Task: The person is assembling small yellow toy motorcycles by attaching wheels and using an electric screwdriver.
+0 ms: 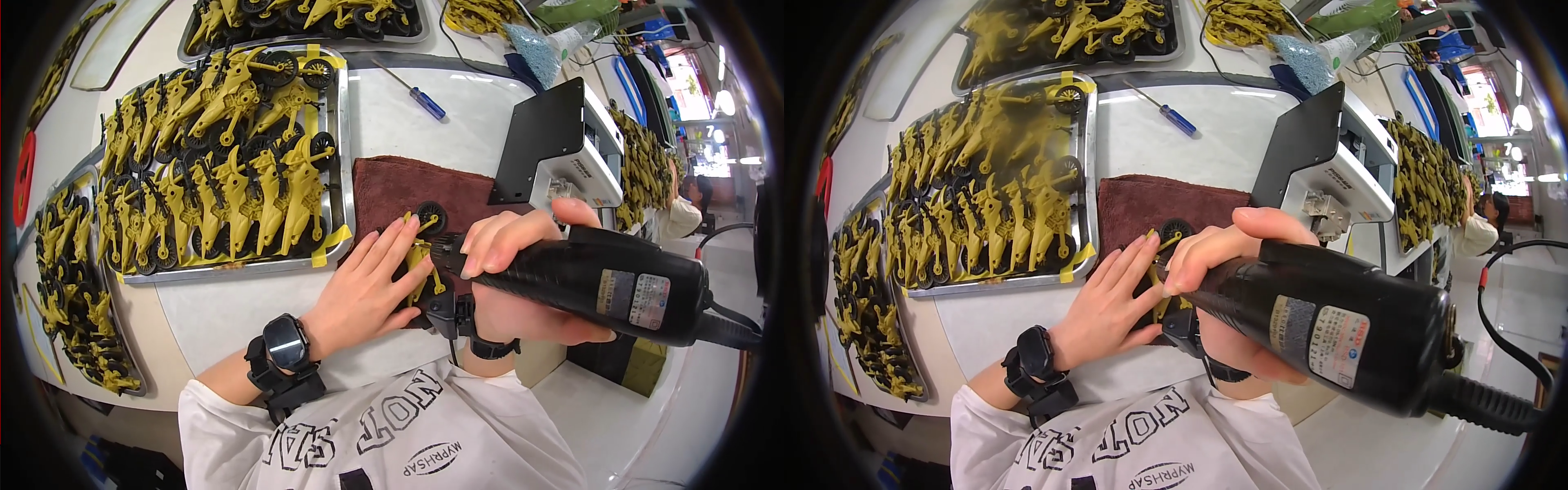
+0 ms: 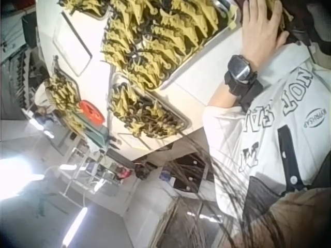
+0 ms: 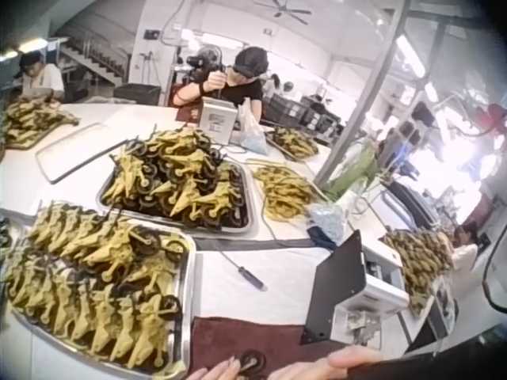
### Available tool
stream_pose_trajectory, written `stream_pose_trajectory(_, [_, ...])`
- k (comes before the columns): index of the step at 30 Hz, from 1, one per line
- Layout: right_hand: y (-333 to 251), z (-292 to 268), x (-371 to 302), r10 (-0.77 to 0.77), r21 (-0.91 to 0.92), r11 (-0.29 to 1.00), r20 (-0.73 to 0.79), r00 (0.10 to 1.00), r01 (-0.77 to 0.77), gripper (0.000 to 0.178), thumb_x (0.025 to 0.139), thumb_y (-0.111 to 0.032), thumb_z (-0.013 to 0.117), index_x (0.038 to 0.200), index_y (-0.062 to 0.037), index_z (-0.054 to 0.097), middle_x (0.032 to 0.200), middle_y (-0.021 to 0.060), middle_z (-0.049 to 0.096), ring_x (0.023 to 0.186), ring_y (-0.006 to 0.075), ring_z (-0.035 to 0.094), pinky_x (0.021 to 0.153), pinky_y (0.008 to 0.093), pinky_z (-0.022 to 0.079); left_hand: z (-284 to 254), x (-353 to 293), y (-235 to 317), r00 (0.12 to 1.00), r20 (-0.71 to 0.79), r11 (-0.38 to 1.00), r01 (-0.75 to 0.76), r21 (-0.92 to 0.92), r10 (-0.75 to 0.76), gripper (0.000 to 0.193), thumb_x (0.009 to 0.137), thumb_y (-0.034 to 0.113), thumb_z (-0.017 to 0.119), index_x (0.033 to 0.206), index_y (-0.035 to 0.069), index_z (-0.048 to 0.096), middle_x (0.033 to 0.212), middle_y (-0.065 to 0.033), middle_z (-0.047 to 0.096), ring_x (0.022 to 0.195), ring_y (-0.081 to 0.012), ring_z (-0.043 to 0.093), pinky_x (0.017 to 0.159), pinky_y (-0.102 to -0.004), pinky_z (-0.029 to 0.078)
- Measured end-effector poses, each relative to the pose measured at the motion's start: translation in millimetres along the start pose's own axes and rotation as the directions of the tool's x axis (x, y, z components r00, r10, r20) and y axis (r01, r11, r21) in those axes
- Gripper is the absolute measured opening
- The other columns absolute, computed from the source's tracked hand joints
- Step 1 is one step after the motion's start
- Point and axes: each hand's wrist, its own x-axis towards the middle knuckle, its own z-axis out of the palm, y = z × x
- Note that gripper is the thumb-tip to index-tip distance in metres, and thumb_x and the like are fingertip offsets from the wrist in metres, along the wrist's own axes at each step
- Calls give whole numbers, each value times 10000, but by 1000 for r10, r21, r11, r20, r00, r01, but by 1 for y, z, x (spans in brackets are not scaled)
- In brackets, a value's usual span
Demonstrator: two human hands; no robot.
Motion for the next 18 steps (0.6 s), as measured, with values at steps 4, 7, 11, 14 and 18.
stream_pose_trajectory(4, [5, -1, -6, 93, 6, 996, -56, 994, -93, 1110, 666, -883, 367, 1315, 16, 302, 696, 136, 566, 507, 241, 543, 496, 348, 463, 1, 0, -1, 1000, 0, 1000, -7, 7, 7, 584, 680, 298, 743, 1188, 99, 535, 1454, -247, 261, 1333, -370, 297, 1054, -436, 294])
stream_pose_trajectory(7, [13, -2, -5, 69, 60, 996, 9, 998, -70, 1092, 642, -875, 419, 1269, 15, 336, 701, 146, 573, 521, 244, 553, 504, 343, 468, -1, -1, -2, 1000, 4, 1000, 7, -2, -7, 557, 685, 299, 739, 1169, 100, 549, 1455, -246, 259, 1334, -370, 296, 1051, -435, 296])
stream_pose_trajectory(11, [6, 4, -5, 305, 5, 952, 48, 951, -305, 1056, 623, -810, 524, 1229, 40, 370, 732, 169, 584, 572, 246, 568, 541, 340, 479, -1, -2, -1, 1000, 9, 1000, 7, -1, -7, 552, 687, 305, 735, 1168, 104, 553, 1452, -245, 264, 1329, -373, 299, 1050, -435, 299])
stream_pose_trajectory(14, [2, 8, -2, 456, -35, 890, 78, 887, -454, 1032, 608, -760, 603, 1199, 59, 395, 755, 187, 593, 609, 247, 580, 568, 337, 487, -2, -2, -4, 1000, 13, 1000, 10, 13, -10, 555, 692, 309, 728, 1177, 105, 551, 1445, -244, 275, 1321, -378, 305, 1050, -437, 302])
stream_pose_trajectory(18, [-11, 6, 1, 608, -121, 792, 51, 793, -599, 1006, 588, -695, 709, 1159, 85, 428, 785, 210, 604, 659, 249, 596, 605, 333, 498, 3, -2, -5, 999, 50, 1000, -21, 11, 20, 588, 705, 312, 708, 1228, 108, 533, 1443, -240, 283, 1309, -385, 317, 1050, -440, 302])
